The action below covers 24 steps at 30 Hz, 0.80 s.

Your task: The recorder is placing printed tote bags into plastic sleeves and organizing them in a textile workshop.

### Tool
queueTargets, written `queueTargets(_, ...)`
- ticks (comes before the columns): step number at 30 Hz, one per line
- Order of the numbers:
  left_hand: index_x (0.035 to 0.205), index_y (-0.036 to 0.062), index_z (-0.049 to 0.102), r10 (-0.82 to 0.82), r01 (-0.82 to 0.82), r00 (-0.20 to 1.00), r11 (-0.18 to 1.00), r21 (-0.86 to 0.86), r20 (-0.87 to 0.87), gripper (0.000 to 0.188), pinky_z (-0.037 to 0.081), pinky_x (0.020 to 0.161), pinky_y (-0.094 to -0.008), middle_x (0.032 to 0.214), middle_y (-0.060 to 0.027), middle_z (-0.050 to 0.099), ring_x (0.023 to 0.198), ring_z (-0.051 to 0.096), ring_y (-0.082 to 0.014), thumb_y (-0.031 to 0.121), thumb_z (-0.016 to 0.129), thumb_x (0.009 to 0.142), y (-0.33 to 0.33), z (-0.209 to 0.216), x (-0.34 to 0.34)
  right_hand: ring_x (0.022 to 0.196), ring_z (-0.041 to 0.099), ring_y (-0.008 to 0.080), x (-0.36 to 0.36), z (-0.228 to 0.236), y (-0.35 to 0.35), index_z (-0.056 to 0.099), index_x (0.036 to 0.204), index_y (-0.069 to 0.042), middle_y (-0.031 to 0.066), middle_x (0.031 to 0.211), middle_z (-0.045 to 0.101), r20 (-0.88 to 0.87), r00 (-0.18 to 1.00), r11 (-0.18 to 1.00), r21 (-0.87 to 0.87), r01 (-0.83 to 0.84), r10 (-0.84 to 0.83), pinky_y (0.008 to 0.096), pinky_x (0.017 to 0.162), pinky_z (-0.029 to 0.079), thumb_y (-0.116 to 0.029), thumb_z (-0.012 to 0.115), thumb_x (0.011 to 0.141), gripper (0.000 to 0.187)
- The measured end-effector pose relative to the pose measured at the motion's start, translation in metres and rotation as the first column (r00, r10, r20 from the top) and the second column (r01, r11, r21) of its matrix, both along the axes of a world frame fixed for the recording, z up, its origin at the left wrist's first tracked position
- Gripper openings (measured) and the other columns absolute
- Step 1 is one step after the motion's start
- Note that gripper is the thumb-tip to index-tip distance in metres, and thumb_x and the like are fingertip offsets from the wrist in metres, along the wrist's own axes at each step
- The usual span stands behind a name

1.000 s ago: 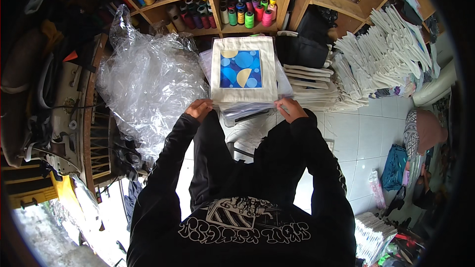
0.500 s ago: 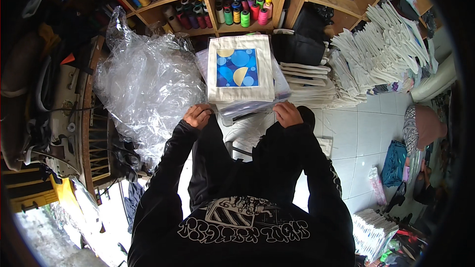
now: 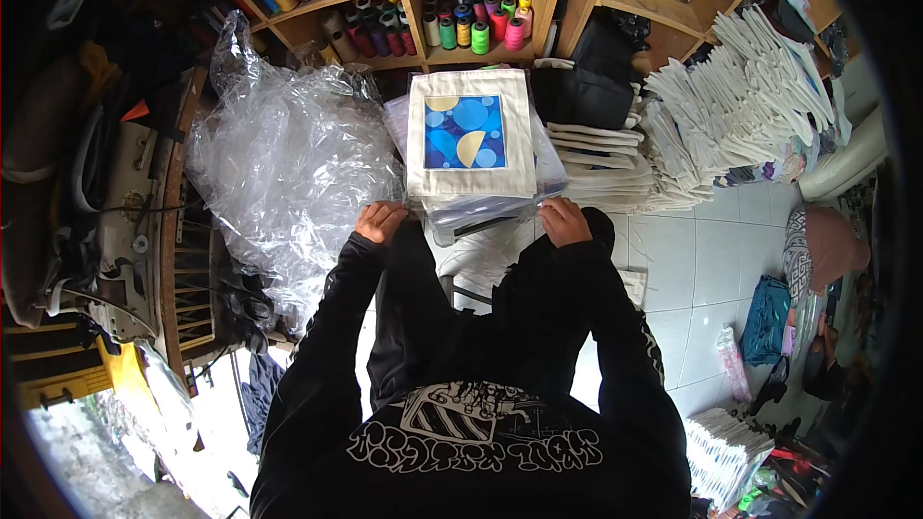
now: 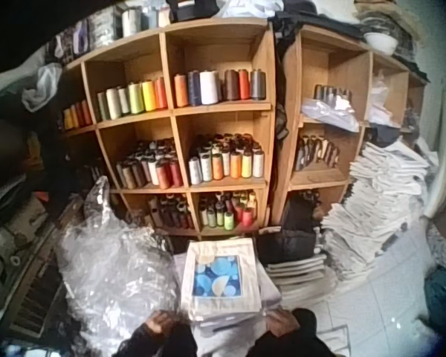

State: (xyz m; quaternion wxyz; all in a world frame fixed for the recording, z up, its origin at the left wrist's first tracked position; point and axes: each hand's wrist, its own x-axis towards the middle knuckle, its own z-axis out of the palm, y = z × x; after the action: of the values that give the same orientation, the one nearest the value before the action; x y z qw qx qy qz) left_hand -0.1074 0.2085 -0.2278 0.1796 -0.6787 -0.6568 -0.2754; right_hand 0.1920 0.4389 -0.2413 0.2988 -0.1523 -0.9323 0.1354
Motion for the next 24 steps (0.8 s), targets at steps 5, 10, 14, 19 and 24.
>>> queueTargets(5, 0.085, 0.0081, 0.061, -0.047, 0.048, 0.998, 0.998, -0.034, 0.032, 0.024, 0.043, 0.065, -0.0298, 0.088, -0.0038, 0.059, 0.079, 0.056, -0.0191, 0.004, 0.062, 0.061, -0.002, -0.001, -0.003, 0.085, 0.052, 0.0248, 0.008, 0.014, -0.001, 0.053, 0.083, -0.007, 0.0058, 0.093, 0.052, 0.065, 0.997, 0.995, -0.094, -0.037, 0.043, 0.0352, 0.072, 0.044, -0.004, 0.063, 0.063, 0.023)
queueTargets(10, 0.084, 0.005, 0.058, 0.002, -0.007, 0.99, 0.999, 0.035, 0.138, 0.027, 0.046, 0.066, -0.0316, 0.089, -0.0087, 0.058, 0.079, 0.057, -0.0245, 0.001, 0.067, 0.059, 0.005, 0.005, 0.001, 0.087, 0.052, 0.025, 0.01, 0.005, 0.0, 0.053, 0.087, -0.006, 0.0065, 0.096, 0.052, 0.054, 0.998, 0.993, -0.116, -0.013, 0.02, 0.0343, 0.075, 0.043, -0.005, 0.063, 0.065, 0.025)
queueTargets(14, 0.082, 0.0047, 0.058, -0.025, 0.024, 0.996, 1.0, 0.007, 0.083, 0.025, 0.046, 0.066, -0.0311, 0.084, -0.0076, 0.058, 0.076, 0.056, -0.0232, -0.002, 0.066, 0.06, 0.001, -0.012, -0.009, 0.087, 0.052, 0.0234, 0.008, -0.004, 0.002, 0.055, 0.087, -0.005, 0.0051, 0.096, 0.053, 0.024, 0.999, 0.992, -0.121, -0.033, 0.036, 0.0327, 0.076, 0.044, -0.005, 0.063, 0.068, 0.021)
queueTargets(19, 0.078, 0.0044, 0.058, -0.085, 0.082, 0.995, 0.995, 0.063, 0.05, 0.022, 0.047, 0.063, -0.03, 0.08, -0.0068, 0.059, 0.073, 0.057, -0.0219, -0.002, 0.066, 0.058, 0.011, -0.006, -0.008, 0.087, 0.052, 0.0226, 0.011, -0.008, 0.007, 0.055, 0.087, -0.005, 0.0044, 0.098, 0.054, -0.002, 0.999, 0.995, -0.094, -0.033, 0.033, 0.0321, 0.075, 0.044, -0.005, 0.063, 0.068, 0.019)
queueTargets(24, 0.077, 0.0041, 0.059, -0.073, 0.066, 0.995, 0.993, 0.093, 0.074, 0.022, 0.047, 0.063, -0.0291, 0.079, -0.0068, 0.06, 0.072, 0.058, -0.0214, -0.003, 0.067, 0.057, 0.007, -0.003, -0.006, 0.085, 0.053, 0.023, 0.007, 0.012, 0.006, 0.056, 0.085, -0.004, 0.0047, 0.096, 0.055, 0.024, 0.997, 0.995, -0.069, -0.074, 0.075, 0.0317, 0.074, 0.045, -0.004, 0.063, 0.066, 0.021)
